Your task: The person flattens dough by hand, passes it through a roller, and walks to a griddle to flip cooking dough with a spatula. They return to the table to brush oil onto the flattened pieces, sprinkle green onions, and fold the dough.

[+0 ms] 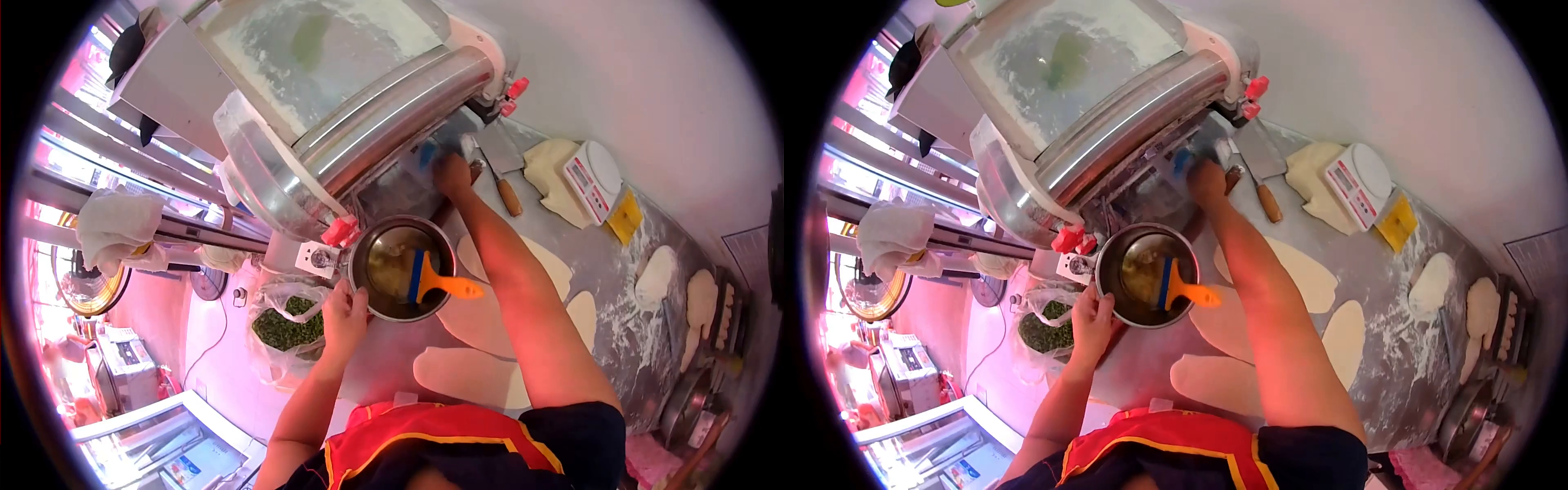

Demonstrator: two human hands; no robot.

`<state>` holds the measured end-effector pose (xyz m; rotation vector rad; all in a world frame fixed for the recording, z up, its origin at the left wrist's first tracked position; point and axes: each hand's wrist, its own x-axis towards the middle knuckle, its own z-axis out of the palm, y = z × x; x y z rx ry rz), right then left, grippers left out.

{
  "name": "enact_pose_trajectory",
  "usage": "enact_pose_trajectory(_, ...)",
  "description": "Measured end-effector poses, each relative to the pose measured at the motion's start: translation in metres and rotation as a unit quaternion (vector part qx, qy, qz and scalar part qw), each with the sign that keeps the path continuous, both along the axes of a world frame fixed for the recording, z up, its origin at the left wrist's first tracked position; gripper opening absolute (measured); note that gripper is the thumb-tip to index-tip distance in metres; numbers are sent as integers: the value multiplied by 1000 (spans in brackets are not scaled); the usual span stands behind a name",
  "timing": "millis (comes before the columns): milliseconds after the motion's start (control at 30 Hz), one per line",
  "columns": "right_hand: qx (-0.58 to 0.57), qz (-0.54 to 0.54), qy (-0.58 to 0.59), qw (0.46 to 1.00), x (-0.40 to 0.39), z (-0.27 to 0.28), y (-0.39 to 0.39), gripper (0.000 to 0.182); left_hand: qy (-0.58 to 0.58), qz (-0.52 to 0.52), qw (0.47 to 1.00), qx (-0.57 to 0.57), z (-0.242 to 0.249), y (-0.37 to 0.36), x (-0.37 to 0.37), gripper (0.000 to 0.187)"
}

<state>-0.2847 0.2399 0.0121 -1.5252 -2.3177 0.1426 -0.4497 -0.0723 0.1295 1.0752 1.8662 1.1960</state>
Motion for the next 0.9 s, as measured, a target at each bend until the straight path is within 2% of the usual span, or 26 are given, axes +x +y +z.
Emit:
enact_pose_trajectory(67, 87, 107, -116, 984, -2, 17, 8, 18, 7, 1, 1000, 12, -2, 3, -1, 28)
enact_pose_trajectory(267, -22, 25, 14, 999, 27, 84, 4, 15, 17, -2, 1000, -13, 15, 19, 6, 22)
enact_pose_trajectory(367, -74, -26, -7, 997, 45, 83, 1, 13, 44, -11, 999, -25, 11, 27, 6, 17)
enact_pose_trajectory(433, -68, -40, 15, 997, 57, 79, 0, 12, 80, -10, 997, -17, 19, 38, 10, 18)
enact_pose_trajectory(533, -27, -61, 51, 997, 68, 79, -13, 14, 71, 6, 997, 40, 14, 54, 15, 20)
enact_pose_trajectory(567, -8, -67, 63, 996, 70, 80, -19, 14, 96, 7, 995, -11, 17, 56, 16, 20)
enact_pose_trajectory(667, 34, 1, 90, 995, 74, 90, -39, 14, 139, 14, 990, -21, 6, 64, 17, 22)
enact_pose_trajectory(700, 21, 27, 83, 996, 76, 91, -43, 12, 133, 13, 991, -15, 11, 67, 20, 23)
enact_pose_trajectory(800, -27, 81, 68, 994, 82, 87, -48, 11, -42, 46, 998, 17, -11, 74, 19, 21)
enact_pose_trajectory(900, -97, 98, 85, 987, 83, 78, -41, 13, -40, 35, 998, -14, -26, 73, 10, 13)
